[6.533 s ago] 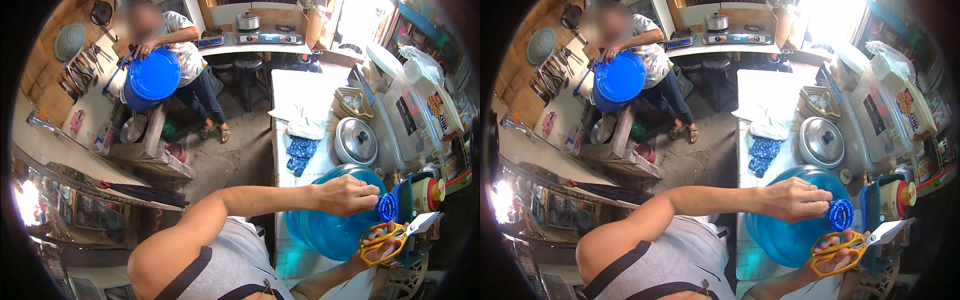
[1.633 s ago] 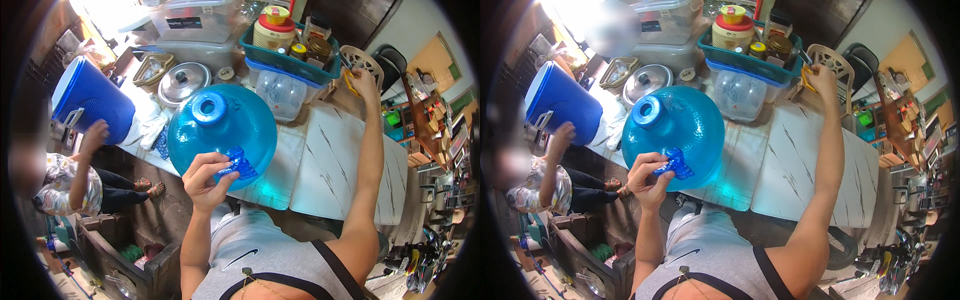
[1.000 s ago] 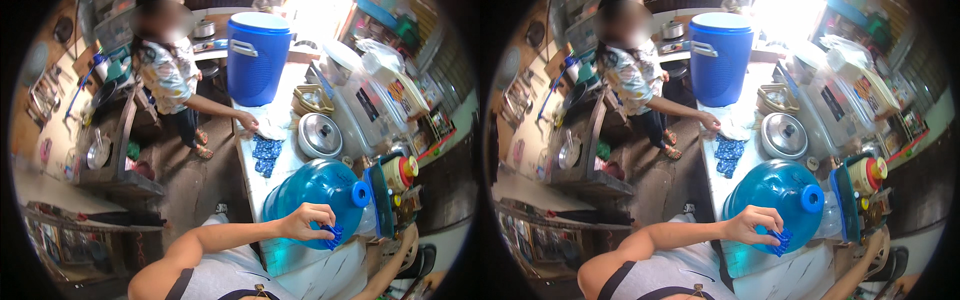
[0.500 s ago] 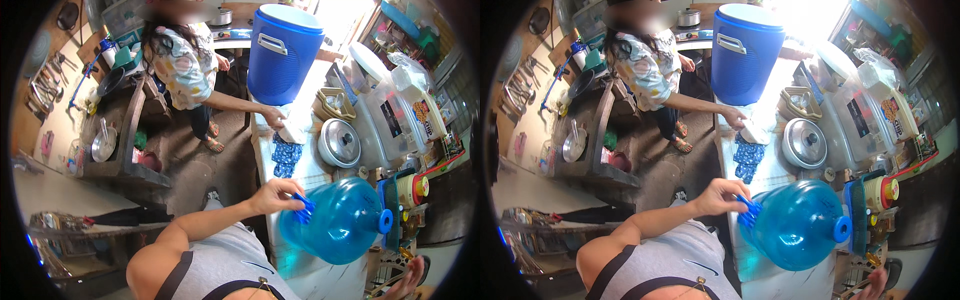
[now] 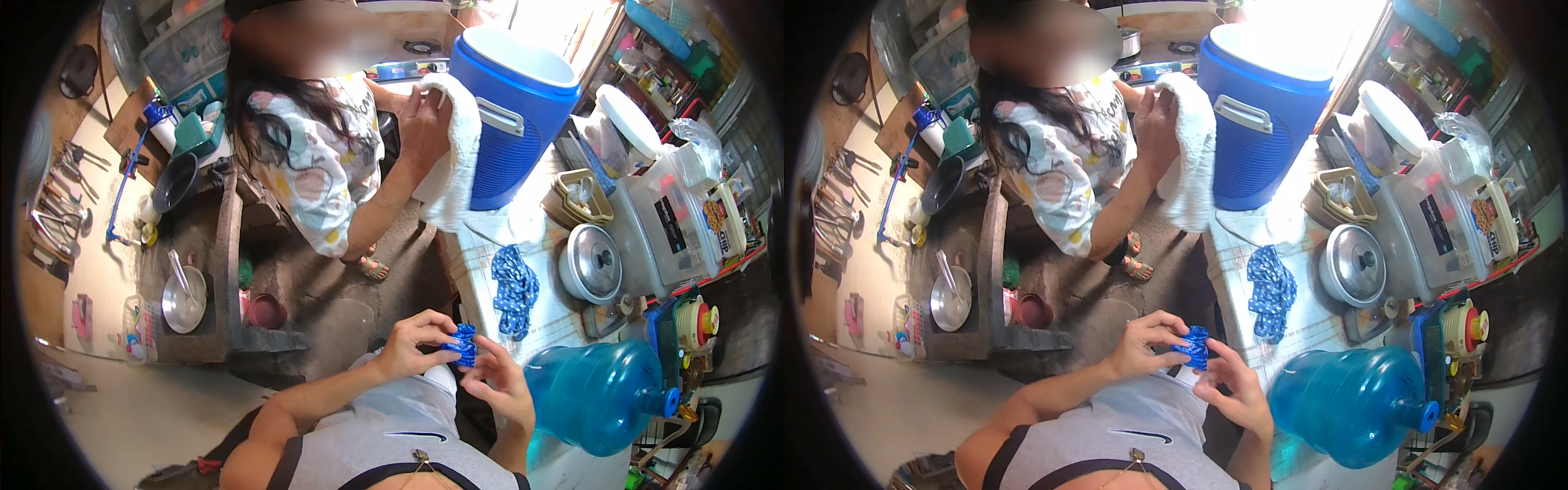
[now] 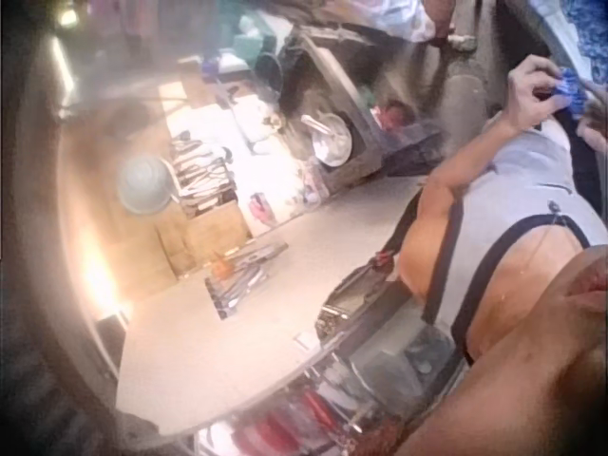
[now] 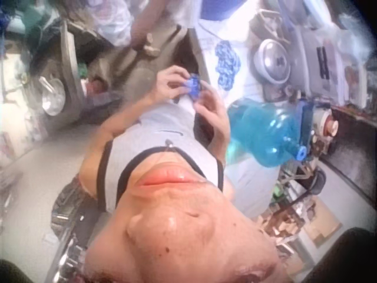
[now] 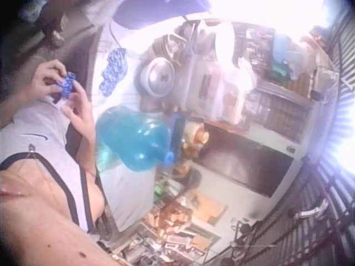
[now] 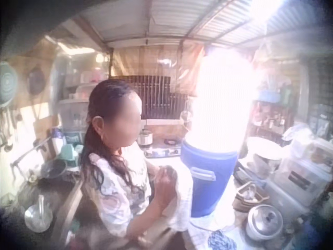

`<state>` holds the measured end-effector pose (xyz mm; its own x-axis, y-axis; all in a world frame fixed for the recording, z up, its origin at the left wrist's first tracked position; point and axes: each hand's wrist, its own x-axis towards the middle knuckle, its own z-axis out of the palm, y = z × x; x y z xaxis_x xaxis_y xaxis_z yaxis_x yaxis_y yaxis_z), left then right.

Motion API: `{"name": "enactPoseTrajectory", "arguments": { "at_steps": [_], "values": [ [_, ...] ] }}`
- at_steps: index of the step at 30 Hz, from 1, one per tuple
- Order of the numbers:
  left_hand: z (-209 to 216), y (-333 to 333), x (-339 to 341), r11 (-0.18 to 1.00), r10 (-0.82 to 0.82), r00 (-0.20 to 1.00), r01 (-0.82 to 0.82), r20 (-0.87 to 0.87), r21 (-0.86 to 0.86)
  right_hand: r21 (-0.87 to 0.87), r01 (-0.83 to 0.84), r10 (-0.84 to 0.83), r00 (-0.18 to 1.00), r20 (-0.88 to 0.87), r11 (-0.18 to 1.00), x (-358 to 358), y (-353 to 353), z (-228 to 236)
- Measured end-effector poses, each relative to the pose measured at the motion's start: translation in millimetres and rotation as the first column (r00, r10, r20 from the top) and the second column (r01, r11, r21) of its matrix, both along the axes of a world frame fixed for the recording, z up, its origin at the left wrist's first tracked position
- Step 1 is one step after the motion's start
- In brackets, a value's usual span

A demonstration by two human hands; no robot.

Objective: The person moves a large blue water jug to a table, wipes it with a cloth, and uses scissors to cut the plastic seal around the cap. They then open the cap and pour the water into a blue cooler held by another person.

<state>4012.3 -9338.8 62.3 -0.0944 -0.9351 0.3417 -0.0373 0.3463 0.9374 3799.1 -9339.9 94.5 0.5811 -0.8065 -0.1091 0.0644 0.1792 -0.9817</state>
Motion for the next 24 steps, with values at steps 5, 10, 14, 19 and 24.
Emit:
{"name": "enactPoseTrajectory", "arguments": {
  "at_steps": [5,10,14,19,24],
  "values": [
    [-3.5,-8.8,37.4,0.983,0.183,0.983,-0.183,0.008,-0.026,0.044,-0.019,0.014,0.994,0.110,0.999,76.1,-37.9,-8.5],
    [-7.7,-26.5,69.4,0.962,0.267,0.959,-0.261,0.092,-0.078,0.098,-0.044,0.029,0.988,0.152,0.994,120.3,-74.6,-17.7],
    [-16.5,-44.8,88.2,0.932,0.362,0.925,-0.355,0.115,-0.077,0.075,-0.139,0.135,0.990,0.049,0.988,145.2,-107.2,-35.3],
    [-18.0,-87.0,105.6,0.909,0.411,0.896,-0.388,0.171,-0.152,-0.005,-0.116,0.116,0.986,0.117,0.993,163.4,-153.9,-41.4],
    [-3.3,-116.6,114.1,0.916,0.390,0.915,-0.374,0.104,-0.143,-0.108,-0.125,0.136,0.986,0.101,0.986,168.9,-193.7,-35.7]
  ]
}}
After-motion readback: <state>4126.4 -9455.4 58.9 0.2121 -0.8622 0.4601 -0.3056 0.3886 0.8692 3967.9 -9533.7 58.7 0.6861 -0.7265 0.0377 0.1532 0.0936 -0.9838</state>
